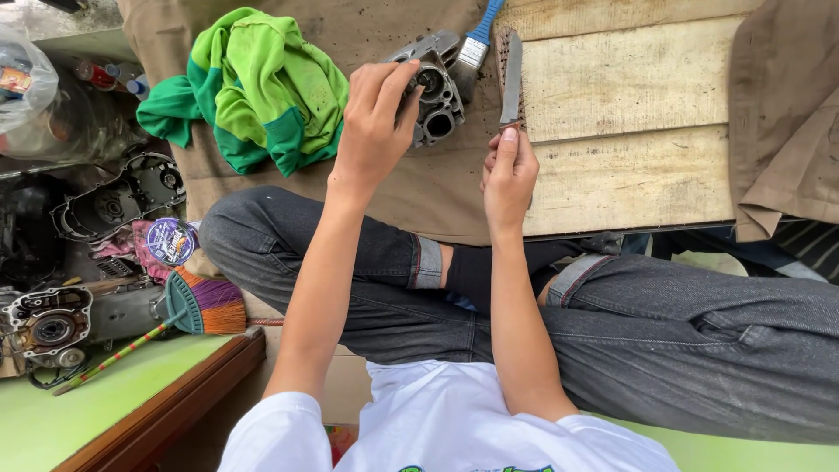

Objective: Scraping carbon and cleaning a cylinder head from an engine.

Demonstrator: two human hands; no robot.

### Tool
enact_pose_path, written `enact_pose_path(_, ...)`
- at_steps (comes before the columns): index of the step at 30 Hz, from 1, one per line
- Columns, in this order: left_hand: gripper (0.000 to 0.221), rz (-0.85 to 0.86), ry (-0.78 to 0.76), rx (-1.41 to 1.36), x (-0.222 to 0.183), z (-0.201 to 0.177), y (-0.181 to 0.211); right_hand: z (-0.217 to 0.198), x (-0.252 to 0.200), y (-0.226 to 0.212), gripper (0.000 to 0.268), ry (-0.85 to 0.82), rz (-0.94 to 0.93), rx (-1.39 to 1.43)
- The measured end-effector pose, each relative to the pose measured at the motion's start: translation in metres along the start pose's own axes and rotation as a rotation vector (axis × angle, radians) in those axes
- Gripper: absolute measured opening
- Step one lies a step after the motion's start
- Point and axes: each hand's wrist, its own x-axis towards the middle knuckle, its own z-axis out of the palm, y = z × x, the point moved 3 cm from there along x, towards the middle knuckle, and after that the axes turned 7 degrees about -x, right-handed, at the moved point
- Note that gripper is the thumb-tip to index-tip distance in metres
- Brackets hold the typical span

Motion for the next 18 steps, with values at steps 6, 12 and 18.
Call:
enact_pose_path(6, 0.035, 0.038, -0.032, -0.016, 0.003, 0.006, 0.003, -0.001, -0.001, -0.005, 0.036, 0.000, 0.006, 0.022)
enact_pose_path(12, 0.022, -0.057, 0.070, -0.045, -0.001, 0.005, 0.002, -0.004, 0.000, -0.007, 0.037, 0.003, -0.003, 0.019)
enact_pose_path(18, 0.024, -0.218, 0.209, -0.101, -0.012, 0.018, -0.005, -0.004, 0.000, -0.005, 0.037, 0.005, -0.021, -0.007)
